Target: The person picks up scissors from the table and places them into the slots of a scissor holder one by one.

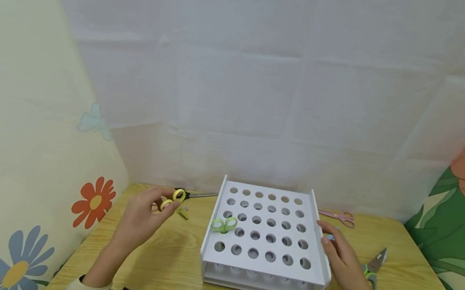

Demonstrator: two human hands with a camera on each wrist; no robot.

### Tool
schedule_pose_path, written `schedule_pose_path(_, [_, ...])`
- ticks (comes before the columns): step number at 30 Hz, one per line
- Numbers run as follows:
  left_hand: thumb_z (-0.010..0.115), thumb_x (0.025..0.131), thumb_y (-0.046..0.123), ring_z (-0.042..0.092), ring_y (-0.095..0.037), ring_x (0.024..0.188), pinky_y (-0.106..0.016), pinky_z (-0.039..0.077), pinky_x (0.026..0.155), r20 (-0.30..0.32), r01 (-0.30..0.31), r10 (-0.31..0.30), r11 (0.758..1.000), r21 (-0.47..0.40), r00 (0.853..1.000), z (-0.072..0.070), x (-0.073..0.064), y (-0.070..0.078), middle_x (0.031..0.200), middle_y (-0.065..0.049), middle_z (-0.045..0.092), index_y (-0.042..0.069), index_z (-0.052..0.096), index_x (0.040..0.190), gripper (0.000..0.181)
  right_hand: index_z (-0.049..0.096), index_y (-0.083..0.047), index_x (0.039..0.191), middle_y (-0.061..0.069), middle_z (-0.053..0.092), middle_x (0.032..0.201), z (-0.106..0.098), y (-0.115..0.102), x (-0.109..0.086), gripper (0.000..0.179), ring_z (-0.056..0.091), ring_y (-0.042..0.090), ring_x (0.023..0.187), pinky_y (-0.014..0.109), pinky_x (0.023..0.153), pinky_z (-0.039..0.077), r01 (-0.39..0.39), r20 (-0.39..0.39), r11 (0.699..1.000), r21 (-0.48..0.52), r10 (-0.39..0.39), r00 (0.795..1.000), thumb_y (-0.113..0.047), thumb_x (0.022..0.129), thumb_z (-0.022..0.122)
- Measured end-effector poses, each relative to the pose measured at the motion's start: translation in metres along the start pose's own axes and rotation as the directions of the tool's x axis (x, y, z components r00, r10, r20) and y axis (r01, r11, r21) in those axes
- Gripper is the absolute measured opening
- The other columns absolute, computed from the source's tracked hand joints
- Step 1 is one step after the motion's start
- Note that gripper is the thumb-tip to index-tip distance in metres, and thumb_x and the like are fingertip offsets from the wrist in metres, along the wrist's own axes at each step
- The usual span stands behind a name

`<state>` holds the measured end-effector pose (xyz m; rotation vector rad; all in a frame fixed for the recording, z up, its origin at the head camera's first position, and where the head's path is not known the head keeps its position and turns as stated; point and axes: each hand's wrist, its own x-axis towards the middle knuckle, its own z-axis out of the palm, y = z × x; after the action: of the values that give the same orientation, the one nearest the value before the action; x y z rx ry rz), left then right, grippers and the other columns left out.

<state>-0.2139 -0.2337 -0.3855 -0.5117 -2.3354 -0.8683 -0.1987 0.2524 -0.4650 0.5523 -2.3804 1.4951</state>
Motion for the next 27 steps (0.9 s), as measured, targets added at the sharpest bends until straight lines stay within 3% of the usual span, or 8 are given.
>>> schedule_pose_path(13, [0.083,0.087,0.014,0.054,-0.006,0.080,-0.024,0.043,0.060,-0.015,-0.126,0.125,0.991,-0.044,0.992,-0.020,-0.004,0.052,0.097,0.015,0.065,0.022,0.073,0.109,0.026,0.047,-0.008,0.150,0.018,0.054,0.138,0.000,-0.001,-0.001,0.039,0.067,0.015,0.101,0.035,0.069,0.059,-0.001,0.001,1.000,0.004,0.001,1.000,-0.012,0.111,0.042])
schedule_pose_path(19, [0.082,0.088,0.014,0.057,-0.006,0.082,-0.023,0.043,0.062,-0.010,-0.121,0.120,0.989,-0.089,0.993,-0.028,-0.009,0.070,0.101,0.016,0.066,0.026,0.071,0.110,0.027,0.047,-0.007,0.149,0.017,0.055,0.136,0.000,-0.001,-0.001,0.039,0.068,0.016,0.097,0.035,0.067,0.059,0.015,-0.006,1.000,0.002,-0.015,1.000,-0.011,0.111,0.042])
schedule_pose_path(27, [0.084,0.086,0.009,0.056,-0.008,0.078,-0.022,0.042,0.063,-0.017,-0.123,0.122,0.975,-0.183,0.992,-0.033,-0.013,0.084,0.096,0.013,0.066,0.022,0.071,0.109,0.030,0.048,-0.007,0.149,0.017,0.055,0.135,0.002,-0.001,0.000,0.039,0.067,0.015,0.096,0.034,0.067,0.059,0.027,-0.015,1.000,-0.012,-0.027,1.000,-0.010,0.111,0.042])
